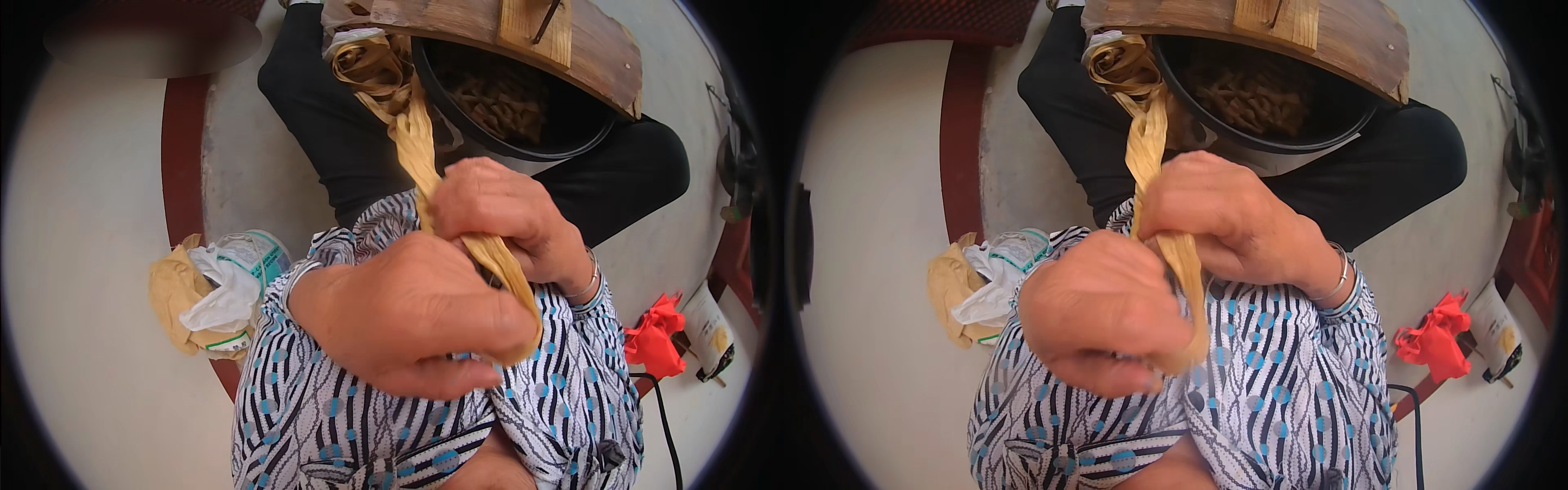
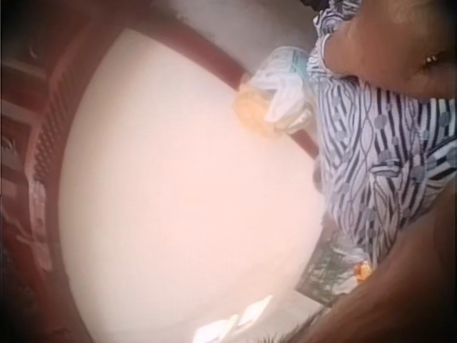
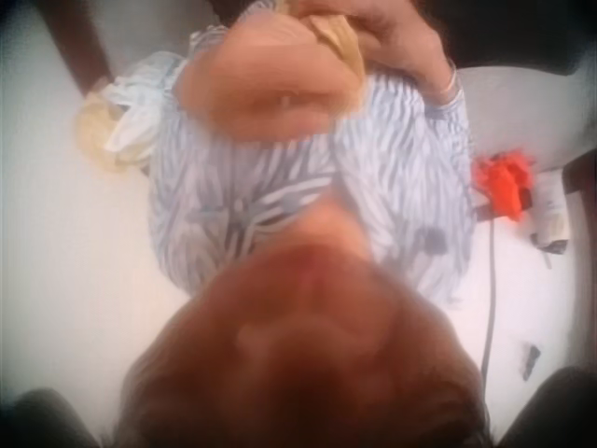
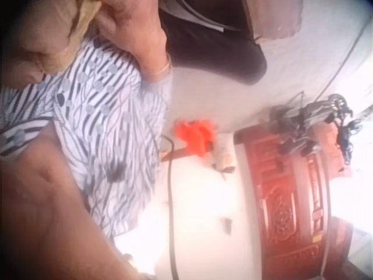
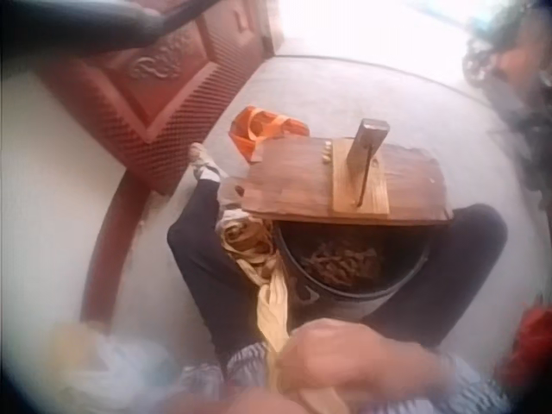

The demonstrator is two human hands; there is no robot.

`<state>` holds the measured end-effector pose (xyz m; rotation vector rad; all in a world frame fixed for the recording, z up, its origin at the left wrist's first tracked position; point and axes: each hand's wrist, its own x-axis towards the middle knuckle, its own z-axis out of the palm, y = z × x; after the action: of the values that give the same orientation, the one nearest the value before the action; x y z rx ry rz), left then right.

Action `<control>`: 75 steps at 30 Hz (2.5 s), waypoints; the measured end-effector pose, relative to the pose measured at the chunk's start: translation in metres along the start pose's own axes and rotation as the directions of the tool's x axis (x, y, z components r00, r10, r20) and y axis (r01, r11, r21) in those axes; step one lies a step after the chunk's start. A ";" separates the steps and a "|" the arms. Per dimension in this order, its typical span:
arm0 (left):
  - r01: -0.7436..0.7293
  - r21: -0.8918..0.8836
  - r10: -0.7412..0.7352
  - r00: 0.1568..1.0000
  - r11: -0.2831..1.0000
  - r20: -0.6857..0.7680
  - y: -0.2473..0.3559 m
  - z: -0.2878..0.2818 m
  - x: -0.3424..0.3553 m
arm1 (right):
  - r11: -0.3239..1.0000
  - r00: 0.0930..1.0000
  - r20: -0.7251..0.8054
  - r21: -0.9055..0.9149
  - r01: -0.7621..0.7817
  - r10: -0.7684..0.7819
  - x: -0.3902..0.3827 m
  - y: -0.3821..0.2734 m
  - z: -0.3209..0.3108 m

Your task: The person sits cross-legged on the floor and weaves a light-colored flexible strip around a wooden frame using both hands. The person repeatedly wraps and tucks the strip to build up the woven structure.

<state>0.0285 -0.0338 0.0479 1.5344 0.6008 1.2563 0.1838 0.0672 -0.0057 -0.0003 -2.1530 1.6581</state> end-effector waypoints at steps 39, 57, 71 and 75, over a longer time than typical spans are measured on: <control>0.664 -0.679 -0.568 0.704 0.313 0.427 -0.119 0.008 0.024 | 0.711 0.916 -0.394 -0.666 -0.223 -0.082 -0.047 0.010 -0.050; 0.384 -0.393 -0.438 0.897 0.836 -0.054 -0.122 -0.033 0.076 | 0.888 0.685 -0.622 0.452 -0.083 0.380 -0.020 -0.003 -0.044; 0.461 -0.583 -0.623 0.776 0.669 -0.101 -0.138 -0.016 0.068 | 0.627 0.641 -0.762 -0.546 -0.555 -0.095 -0.027 0.055 -0.050; 0.592 -0.544 -0.678 0.733 0.595 0.055 -0.144 -0.030 0.058 | 0.435 0.759 -0.620 -0.750 -0.498 -0.200 -0.034 0.055 -0.057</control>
<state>0.0510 0.0779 -0.0609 0.6380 0.7455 0.8619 0.2191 0.1269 -0.0566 -0.9854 -2.1718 0.2046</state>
